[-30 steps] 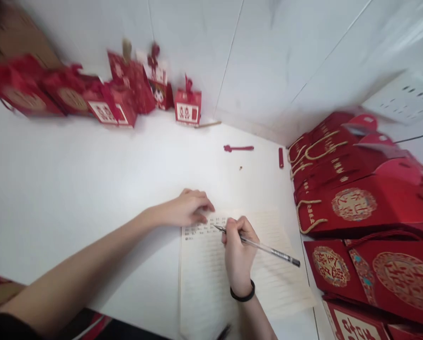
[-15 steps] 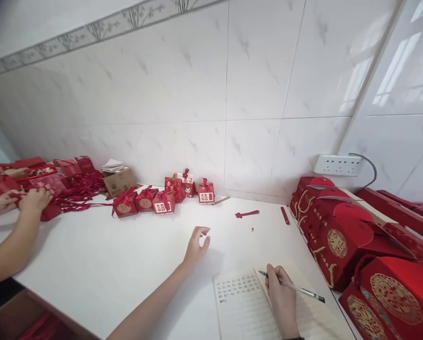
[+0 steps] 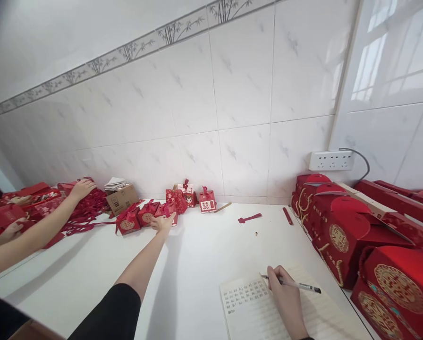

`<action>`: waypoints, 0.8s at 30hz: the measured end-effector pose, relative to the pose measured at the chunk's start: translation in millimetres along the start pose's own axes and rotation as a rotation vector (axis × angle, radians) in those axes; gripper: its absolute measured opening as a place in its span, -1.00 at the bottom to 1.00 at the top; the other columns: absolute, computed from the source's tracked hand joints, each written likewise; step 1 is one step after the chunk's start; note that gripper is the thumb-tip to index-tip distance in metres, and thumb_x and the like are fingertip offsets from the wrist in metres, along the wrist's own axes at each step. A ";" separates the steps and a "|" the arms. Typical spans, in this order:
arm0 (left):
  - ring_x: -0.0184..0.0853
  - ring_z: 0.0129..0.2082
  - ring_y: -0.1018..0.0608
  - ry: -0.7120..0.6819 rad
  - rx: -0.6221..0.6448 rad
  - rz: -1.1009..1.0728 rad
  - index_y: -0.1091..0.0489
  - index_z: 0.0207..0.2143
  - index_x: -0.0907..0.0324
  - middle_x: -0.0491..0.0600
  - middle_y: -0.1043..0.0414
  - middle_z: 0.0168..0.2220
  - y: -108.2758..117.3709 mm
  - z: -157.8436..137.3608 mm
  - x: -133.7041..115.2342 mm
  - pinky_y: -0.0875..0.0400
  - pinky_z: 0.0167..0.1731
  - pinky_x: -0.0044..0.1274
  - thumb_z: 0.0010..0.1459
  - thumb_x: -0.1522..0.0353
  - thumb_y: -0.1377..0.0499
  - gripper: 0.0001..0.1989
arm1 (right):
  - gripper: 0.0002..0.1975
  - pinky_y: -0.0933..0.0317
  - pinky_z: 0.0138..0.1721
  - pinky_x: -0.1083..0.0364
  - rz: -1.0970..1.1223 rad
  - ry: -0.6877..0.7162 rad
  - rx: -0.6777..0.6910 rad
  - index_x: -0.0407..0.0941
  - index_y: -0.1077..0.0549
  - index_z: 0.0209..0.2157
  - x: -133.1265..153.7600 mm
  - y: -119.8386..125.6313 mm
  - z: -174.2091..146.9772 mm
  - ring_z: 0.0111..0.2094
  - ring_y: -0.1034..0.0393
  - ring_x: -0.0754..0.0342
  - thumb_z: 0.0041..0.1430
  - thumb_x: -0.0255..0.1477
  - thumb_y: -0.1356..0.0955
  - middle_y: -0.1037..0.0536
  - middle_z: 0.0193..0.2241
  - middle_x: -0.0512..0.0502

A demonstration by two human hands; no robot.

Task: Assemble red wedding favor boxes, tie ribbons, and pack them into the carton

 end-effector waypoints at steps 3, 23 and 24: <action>0.20 0.22 -0.01 -0.032 -0.011 -0.038 0.23 0.14 0.25 0.44 0.12 0.16 -7.9 8.0 -11.6 -0.11 0.02 0.03 -0.16 0.24 -0.33 -0.04 | -0.55 -0.06 -0.54 0.14 0.012 0.026 -0.010 -0.09 -0.11 -0.73 2.9 -1.4 1.8 -0.65 -0.11 0.10 -0.18 0.01 -0.22 -0.18 -0.76 0.05; -0.10 0.03 -0.37 -0.400 0.620 -0.503 -0.15 -0.02 0.16 0.10 -0.25 0.05 159.1 -81.9 36.0 -0.44 -0.14 -0.39 -0.30 0.16 -0.33 -0.24 | -0.67 -0.05 -0.61 0.10 -0.130 0.051 -0.029 -0.08 -0.20 -0.71 17.2 13.7 -8.4 -0.68 -0.13 0.08 -0.19 -0.12 -0.24 -0.27 -0.76 -0.03; -0.09 -0.01 -0.41 -0.270 0.615 -0.599 -0.18 -0.05 0.17 0.10 -0.30 0.00 179.3 -77.1 51.1 -0.45 -0.17 -0.38 -0.24 0.08 -0.28 -0.30 | -0.68 -0.05 -0.63 0.09 -0.153 0.064 -0.028 -0.08 -0.22 -0.72 16.2 15.2 -7.2 -0.69 -0.14 0.07 -0.19 -0.13 -0.25 -0.29 -0.76 -0.05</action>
Point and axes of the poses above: each hand's wrist, its own z-axis towards the middle knuckle, its own y-axis out of the back of the hand, x = y × z, the point moved 10 cm from there along z, towards the middle knuckle
